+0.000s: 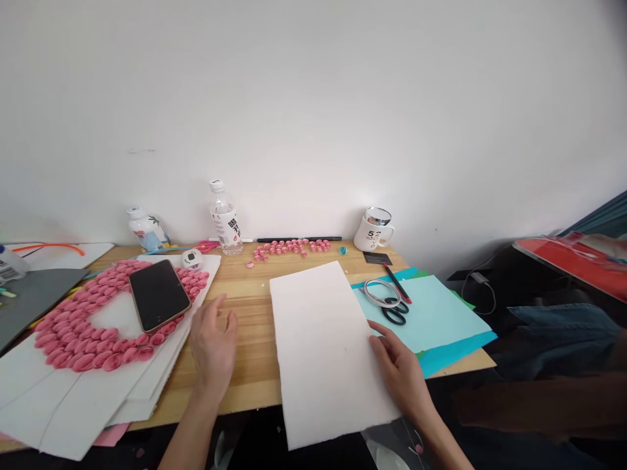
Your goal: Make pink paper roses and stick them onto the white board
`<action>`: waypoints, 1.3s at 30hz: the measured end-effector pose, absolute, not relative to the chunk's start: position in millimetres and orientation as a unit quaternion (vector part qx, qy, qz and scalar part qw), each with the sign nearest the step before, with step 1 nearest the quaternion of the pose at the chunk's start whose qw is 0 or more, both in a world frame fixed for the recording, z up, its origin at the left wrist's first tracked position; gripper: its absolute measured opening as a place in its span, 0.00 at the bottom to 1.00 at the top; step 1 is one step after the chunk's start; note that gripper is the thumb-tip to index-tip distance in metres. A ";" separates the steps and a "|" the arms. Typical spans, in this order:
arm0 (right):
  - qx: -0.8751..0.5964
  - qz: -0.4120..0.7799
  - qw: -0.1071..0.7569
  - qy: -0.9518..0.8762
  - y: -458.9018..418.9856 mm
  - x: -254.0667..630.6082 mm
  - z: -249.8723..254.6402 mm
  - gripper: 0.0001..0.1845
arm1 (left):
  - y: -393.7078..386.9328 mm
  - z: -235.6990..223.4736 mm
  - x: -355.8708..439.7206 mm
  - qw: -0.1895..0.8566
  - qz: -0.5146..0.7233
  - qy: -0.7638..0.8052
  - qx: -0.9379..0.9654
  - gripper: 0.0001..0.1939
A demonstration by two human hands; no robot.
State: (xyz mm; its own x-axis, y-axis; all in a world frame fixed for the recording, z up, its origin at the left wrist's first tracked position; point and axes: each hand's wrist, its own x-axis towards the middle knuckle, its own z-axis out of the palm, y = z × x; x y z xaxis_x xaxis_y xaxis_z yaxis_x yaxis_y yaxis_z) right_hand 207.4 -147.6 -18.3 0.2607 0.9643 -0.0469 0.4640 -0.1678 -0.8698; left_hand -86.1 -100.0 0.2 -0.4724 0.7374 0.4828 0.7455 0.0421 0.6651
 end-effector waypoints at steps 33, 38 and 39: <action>-0.556 0.220 0.343 -0.725 -133.1 106.2 -30.7 0.20 | -43.3 22.6 -175.2 -0.002 -0.485 -0.786 -0.383 0.51; -0.515 0.268 0.412 -0.702 -129.3 84.5 -16.4 0.19 | -46.4 29.6 -169.4 0.003 -0.470 -0.797 -0.379 0.52; -0.501 0.291 0.420 -0.699 -128.1 78.2 -12.6 0.19 | -47.4 33.8 -167.3 -0.003 -0.465 -0.799 -0.380 0.53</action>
